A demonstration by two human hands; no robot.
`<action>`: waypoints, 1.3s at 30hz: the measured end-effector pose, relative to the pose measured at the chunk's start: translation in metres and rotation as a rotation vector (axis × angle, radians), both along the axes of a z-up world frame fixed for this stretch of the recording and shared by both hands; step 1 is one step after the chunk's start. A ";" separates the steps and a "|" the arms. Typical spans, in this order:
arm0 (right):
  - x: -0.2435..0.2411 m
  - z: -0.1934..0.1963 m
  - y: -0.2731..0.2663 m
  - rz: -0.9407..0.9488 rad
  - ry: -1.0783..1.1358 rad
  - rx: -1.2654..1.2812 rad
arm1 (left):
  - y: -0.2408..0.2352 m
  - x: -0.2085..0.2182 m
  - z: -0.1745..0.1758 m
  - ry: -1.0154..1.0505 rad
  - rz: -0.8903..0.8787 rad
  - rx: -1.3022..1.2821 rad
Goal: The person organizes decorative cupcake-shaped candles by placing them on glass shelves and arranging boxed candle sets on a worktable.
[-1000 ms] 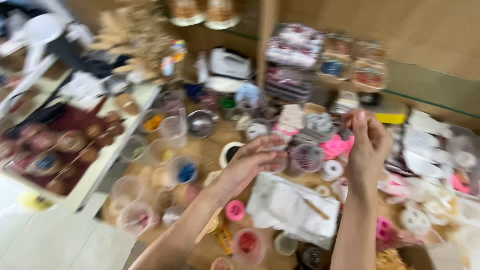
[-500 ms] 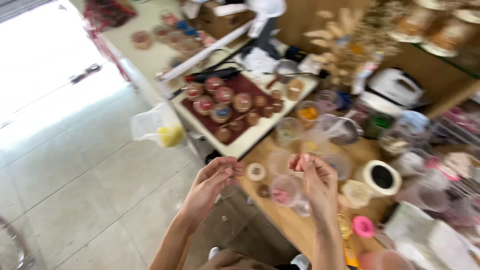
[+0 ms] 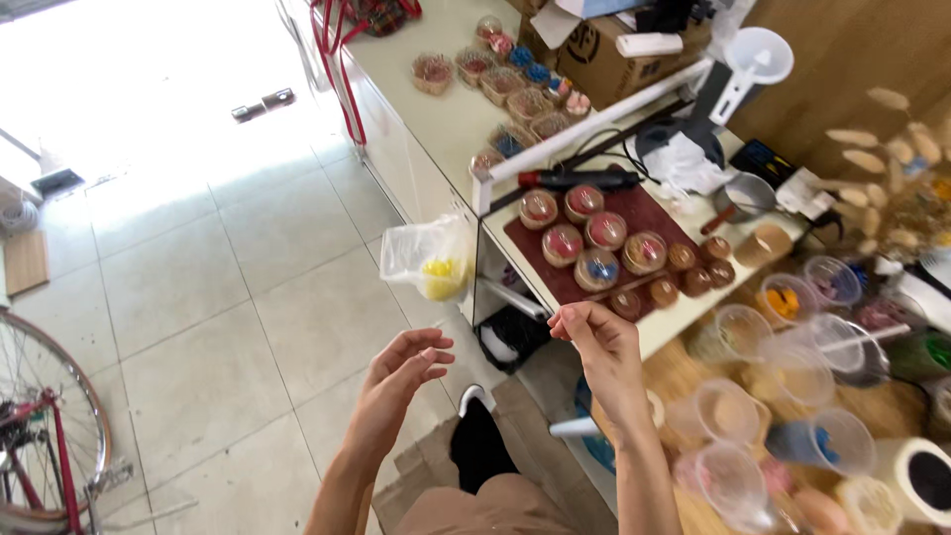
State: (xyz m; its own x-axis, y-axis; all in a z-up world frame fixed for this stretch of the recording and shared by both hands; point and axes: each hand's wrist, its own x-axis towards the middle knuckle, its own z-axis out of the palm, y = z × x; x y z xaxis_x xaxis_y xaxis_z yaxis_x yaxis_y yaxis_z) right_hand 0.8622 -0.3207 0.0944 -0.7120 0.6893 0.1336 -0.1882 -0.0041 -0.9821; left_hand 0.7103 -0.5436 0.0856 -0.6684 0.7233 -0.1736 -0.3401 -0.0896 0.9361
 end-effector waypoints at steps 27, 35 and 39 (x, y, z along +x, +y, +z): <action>-0.357 -0.047 0.310 -0.477 -1.145 0.780 | 0.376 -0.514 -0.130 0.665 0.188 -0.437; -0.401 -0.067 0.328 -0.235 -1.736 0.715 | 0.425 -0.569 -0.154 0.895 0.148 -0.421; -0.396 -0.068 0.326 -0.265 -1.710 0.575 | 0.426 -0.568 -0.154 0.729 0.100 -0.361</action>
State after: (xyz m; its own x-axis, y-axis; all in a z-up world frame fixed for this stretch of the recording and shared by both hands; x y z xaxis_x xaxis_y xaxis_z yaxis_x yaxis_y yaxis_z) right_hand 0.4661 0.0055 0.0266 -0.1973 0.9308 -0.3077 0.9726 0.2252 0.0575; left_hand 0.1425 -0.1173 -0.0680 -0.7614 0.6373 0.1191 0.3590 0.2615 0.8960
